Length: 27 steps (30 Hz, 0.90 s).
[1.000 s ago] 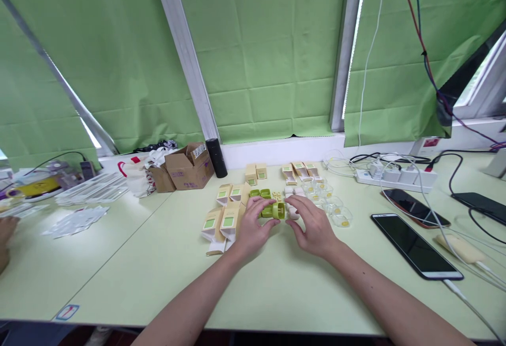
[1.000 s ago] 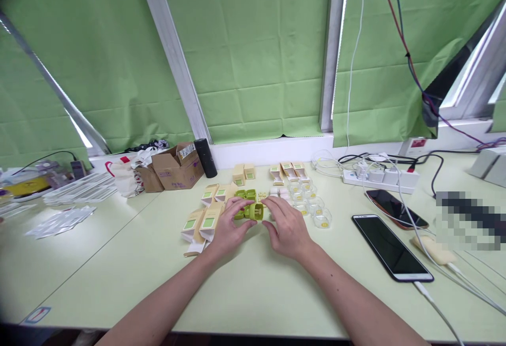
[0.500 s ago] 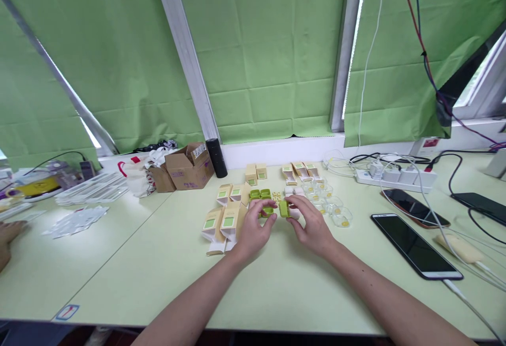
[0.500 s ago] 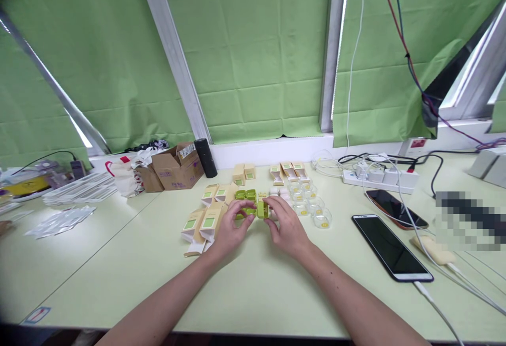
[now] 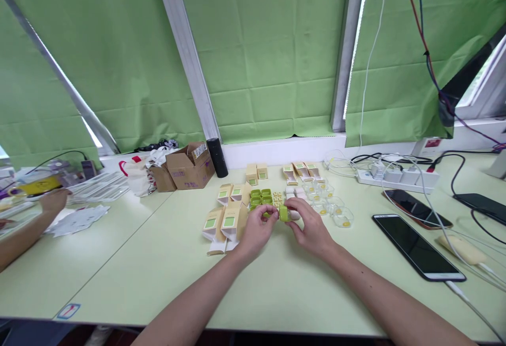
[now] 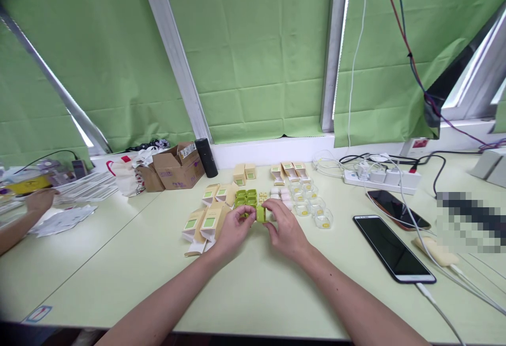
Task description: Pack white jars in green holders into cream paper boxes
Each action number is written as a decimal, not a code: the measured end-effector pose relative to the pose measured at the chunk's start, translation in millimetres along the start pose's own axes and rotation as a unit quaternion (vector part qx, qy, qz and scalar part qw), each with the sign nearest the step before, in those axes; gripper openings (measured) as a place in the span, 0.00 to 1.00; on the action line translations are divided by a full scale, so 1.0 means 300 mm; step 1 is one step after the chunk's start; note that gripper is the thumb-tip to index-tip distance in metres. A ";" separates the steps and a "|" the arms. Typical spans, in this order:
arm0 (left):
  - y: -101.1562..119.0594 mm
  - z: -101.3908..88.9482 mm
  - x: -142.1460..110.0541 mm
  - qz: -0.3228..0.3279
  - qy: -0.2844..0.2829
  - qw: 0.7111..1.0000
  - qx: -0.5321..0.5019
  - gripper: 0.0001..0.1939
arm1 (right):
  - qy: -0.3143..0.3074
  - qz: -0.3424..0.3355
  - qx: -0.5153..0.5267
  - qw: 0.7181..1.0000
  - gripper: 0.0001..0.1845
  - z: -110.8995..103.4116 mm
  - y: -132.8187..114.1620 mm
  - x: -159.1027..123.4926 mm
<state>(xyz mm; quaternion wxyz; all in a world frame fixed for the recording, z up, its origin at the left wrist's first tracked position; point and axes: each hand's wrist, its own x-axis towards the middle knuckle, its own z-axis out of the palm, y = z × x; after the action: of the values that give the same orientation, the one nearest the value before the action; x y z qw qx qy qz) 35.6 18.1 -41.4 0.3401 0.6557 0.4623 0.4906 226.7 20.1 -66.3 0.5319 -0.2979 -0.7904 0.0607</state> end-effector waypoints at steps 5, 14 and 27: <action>0.006 0.004 0.003 -0.016 -0.005 0.999 -0.033 0.10 | -0.003 0.002 -0.003 1.000 0.24 0.001 0.006 0.001; 0.005 0.003 0.009 -0.017 -0.005 0.998 -0.059 0.12 | 0.004 0.004 0.000 1.000 0.23 0.004 0.008 0.002; 0.007 -0.002 0.012 -0.028 -0.002 0.997 -0.067 0.13 | 0.005 0.012 0.008 1.000 0.24 0.002 0.009 0.005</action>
<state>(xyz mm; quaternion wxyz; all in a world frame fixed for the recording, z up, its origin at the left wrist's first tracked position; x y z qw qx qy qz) 36.1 20.7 -38.1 0.3976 0.6190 0.4461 0.5096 226.9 23.2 -66.5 0.5378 -0.3029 -0.7835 0.0718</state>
